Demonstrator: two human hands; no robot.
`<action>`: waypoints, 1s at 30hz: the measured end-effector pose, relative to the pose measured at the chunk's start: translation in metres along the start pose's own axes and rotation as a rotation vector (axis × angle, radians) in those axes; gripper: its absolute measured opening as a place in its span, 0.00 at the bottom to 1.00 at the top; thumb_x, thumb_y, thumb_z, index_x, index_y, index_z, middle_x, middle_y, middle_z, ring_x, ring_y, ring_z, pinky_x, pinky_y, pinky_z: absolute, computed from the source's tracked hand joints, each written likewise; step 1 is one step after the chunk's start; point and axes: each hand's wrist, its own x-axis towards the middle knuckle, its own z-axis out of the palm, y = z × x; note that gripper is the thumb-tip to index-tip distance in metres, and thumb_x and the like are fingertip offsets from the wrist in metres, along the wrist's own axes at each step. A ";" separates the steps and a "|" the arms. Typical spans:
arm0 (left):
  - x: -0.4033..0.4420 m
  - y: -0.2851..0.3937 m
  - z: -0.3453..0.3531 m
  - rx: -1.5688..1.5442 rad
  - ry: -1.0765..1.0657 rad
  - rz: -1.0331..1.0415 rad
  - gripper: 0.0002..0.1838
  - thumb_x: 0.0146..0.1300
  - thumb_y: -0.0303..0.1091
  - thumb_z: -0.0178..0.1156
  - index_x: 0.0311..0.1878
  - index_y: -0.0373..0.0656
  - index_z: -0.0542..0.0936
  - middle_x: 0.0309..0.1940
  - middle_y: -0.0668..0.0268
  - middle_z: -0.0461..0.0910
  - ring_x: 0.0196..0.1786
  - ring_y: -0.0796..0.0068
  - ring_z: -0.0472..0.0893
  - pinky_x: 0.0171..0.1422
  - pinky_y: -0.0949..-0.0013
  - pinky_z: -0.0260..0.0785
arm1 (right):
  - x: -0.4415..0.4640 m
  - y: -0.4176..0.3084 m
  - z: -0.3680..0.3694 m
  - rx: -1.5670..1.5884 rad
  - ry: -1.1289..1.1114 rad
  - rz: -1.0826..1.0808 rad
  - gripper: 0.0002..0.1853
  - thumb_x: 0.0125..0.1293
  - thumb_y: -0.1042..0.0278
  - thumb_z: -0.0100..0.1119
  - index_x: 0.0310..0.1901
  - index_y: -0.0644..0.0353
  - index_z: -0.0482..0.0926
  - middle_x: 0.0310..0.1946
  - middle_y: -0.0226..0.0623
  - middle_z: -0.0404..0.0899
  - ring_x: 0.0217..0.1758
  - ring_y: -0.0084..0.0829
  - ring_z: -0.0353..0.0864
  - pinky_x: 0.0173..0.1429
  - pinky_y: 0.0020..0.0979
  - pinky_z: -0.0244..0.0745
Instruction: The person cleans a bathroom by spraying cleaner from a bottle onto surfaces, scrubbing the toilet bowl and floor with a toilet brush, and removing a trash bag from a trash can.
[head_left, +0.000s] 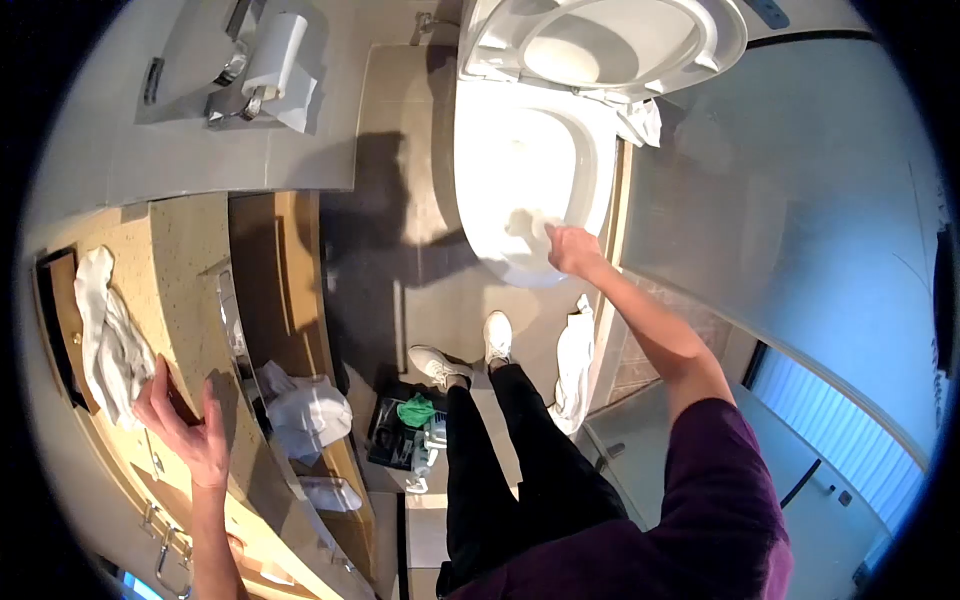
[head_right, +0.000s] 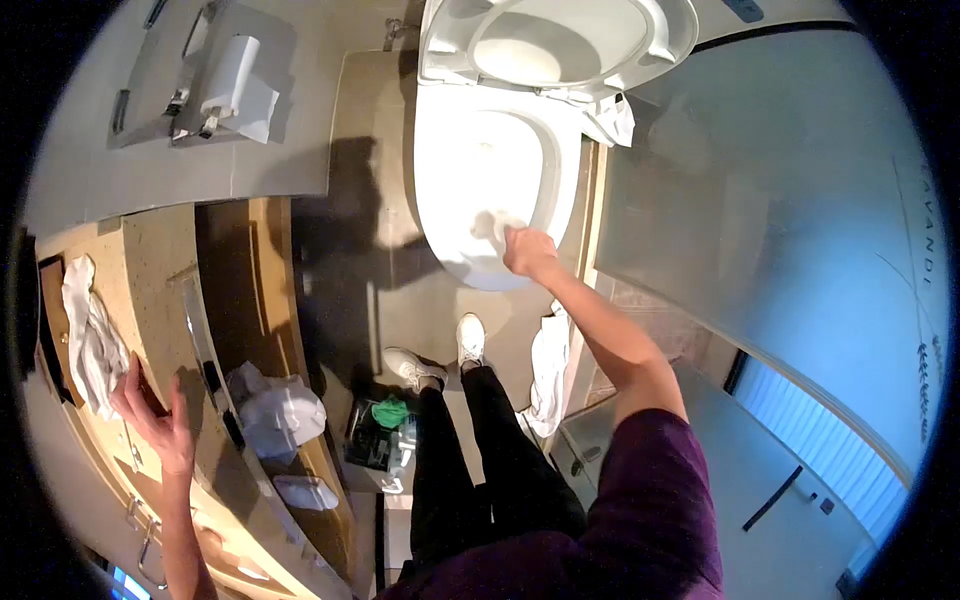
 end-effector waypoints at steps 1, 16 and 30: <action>-0.001 0.001 0.001 -0.012 -0.002 -0.007 0.33 0.64 0.28 0.67 0.71 0.34 0.69 0.55 0.57 0.64 0.57 0.62 0.67 0.62 0.63 0.66 | 0.023 0.001 0.008 0.004 0.006 0.001 0.29 0.62 0.70 0.51 0.67 0.59 0.71 0.48 0.57 0.83 0.55 0.49 0.84 0.59 0.48 0.80; 0.002 0.003 0.002 0.081 0.034 0.047 0.33 0.61 0.36 0.68 0.68 0.34 0.71 0.49 0.56 0.64 0.54 0.58 0.66 0.60 0.56 0.62 | 0.088 -0.022 -0.036 2.466 0.210 0.410 0.05 0.75 0.69 0.43 0.48 0.52 0.68 0.22 0.25 0.59 0.15 0.16 0.51 0.15 0.18 0.47; -0.001 0.002 0.005 -0.111 0.007 -0.006 0.34 0.63 0.28 0.66 0.72 0.34 0.67 0.55 0.56 0.61 0.56 0.62 0.66 0.61 0.61 0.67 | -0.004 0.065 0.072 0.298 0.205 -0.185 0.31 0.70 0.68 0.41 0.75 0.48 0.67 0.38 0.54 0.85 0.36 0.45 0.87 0.44 0.44 0.81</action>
